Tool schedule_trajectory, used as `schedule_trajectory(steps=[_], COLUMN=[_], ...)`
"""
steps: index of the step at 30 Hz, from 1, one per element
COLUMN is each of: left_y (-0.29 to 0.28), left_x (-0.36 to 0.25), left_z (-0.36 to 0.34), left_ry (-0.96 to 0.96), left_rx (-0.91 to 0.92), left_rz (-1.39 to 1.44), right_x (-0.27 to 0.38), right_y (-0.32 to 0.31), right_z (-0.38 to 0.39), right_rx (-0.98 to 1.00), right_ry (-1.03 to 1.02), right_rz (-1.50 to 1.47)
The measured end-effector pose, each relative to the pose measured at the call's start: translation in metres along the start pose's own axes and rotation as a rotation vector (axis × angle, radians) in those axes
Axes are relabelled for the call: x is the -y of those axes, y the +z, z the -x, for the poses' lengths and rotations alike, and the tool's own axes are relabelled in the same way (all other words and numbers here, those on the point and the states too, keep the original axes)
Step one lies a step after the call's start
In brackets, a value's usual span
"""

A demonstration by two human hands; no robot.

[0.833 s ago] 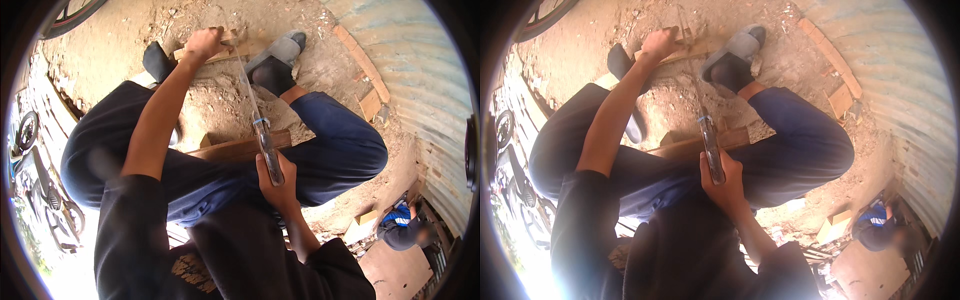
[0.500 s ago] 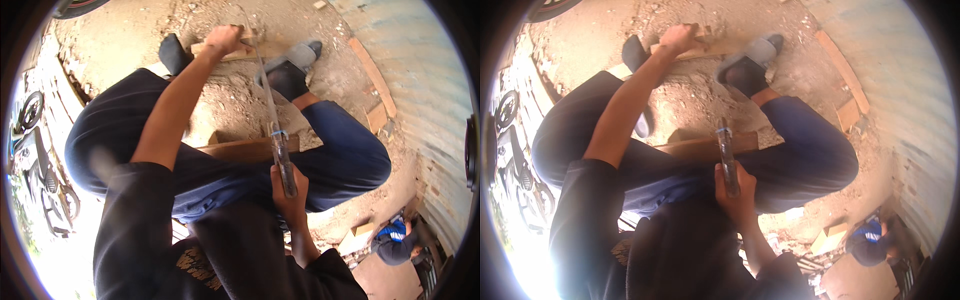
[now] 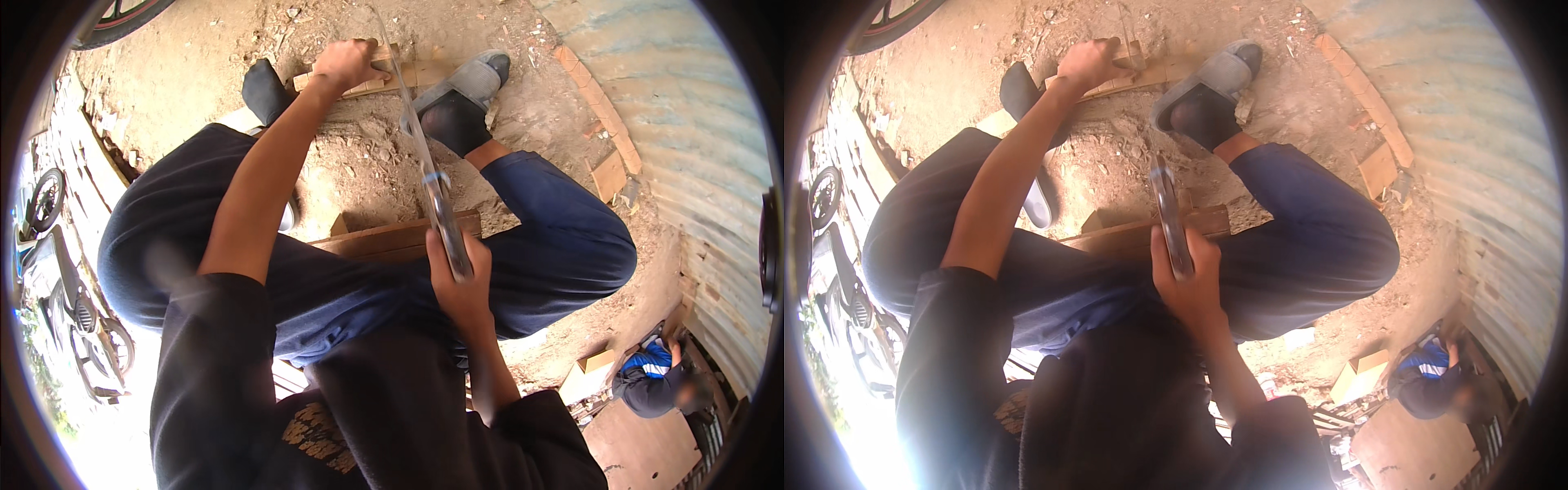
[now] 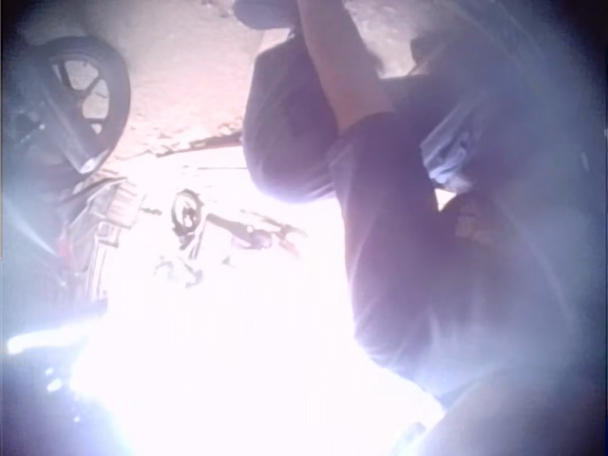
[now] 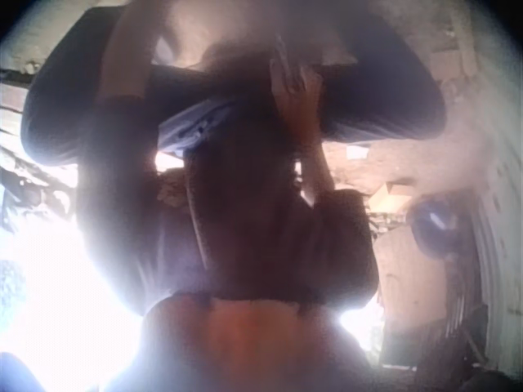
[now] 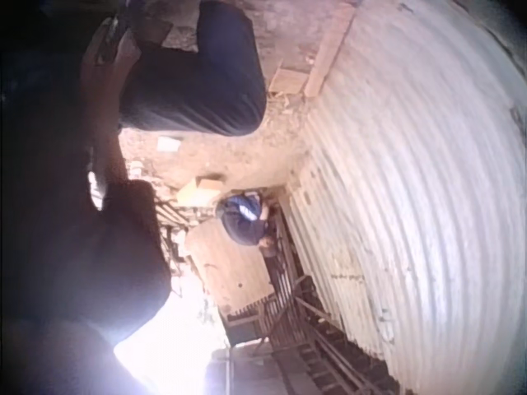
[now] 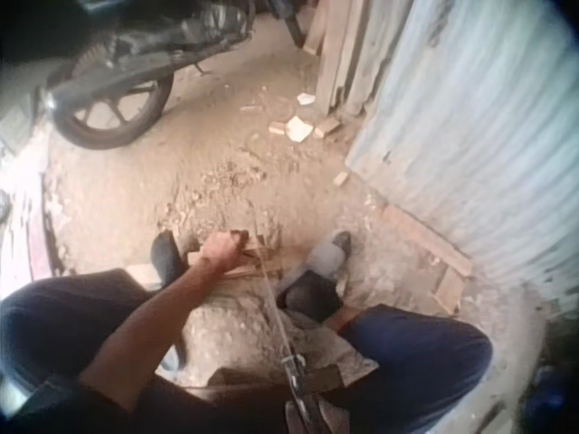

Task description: The person sits on the ground and uses a hand saw to cut a small wooden block. They hold the block steady with one hand and saw with the other, producing sawdust as they work.

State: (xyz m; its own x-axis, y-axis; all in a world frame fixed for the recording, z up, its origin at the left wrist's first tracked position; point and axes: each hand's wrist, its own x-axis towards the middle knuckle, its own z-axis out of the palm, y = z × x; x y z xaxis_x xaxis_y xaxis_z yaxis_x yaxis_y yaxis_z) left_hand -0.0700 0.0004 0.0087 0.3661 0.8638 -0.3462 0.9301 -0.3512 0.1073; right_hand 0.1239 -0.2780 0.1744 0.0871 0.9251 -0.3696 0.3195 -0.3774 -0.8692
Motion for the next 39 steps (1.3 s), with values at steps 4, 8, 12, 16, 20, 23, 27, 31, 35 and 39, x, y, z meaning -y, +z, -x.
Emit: schedule_trajectory(steps=[4,8,12,16,20,23,27,31,35,39], left_y=[-0.002,0.002,-0.004,0.000,0.001,0.001,0.000,0.004,0.014,0.019], left_x=[-0.002,-0.001,-0.002,-0.003,0.000,-0.002,0.006,0.017,0.015,0.017], left_z=[0.003,0.001,0.003,0.002,0.005,0.004,0.006,0.007,0.008,0.007], left_ry=[0.030,-0.005,-0.034,0.011,-0.025,-0.026,-0.029,0.031,0.083,0.101], left_rx=[-0.016,-0.020,0.010,-0.017,0.007,-0.007,-0.038,-0.082,-0.178,-0.209], left_rz=[-0.020,0.003,0.025,0.017,0.024,0.030,0.042,0.015,-0.008,-0.022], right_x=[0.006,-0.003,0.001,-0.006,-0.001,-0.008,-0.004,0.000,0.005,-0.001], right_y=[0.007,0.008,0.022,0.015,0.004,0.003,0.007,0.019,0.038,0.043], right_z=[-0.012,0.000,-0.034,-0.029,-0.013,-0.026,-0.047,-0.056,-0.085,-0.089], right_rx=[-0.051,-0.042,-0.061,-0.046,-0.050,-0.051,-0.034,-0.038,-0.045,-0.005], right_ry=[-0.036,0.026,-0.103,-0.077,0.044,-0.009,-0.043,-0.048,-0.120,-0.064], right_rz=[-0.039,-0.039,-0.083,-0.003,-0.064,-0.054,-0.087,-0.058,-0.053,-0.049])
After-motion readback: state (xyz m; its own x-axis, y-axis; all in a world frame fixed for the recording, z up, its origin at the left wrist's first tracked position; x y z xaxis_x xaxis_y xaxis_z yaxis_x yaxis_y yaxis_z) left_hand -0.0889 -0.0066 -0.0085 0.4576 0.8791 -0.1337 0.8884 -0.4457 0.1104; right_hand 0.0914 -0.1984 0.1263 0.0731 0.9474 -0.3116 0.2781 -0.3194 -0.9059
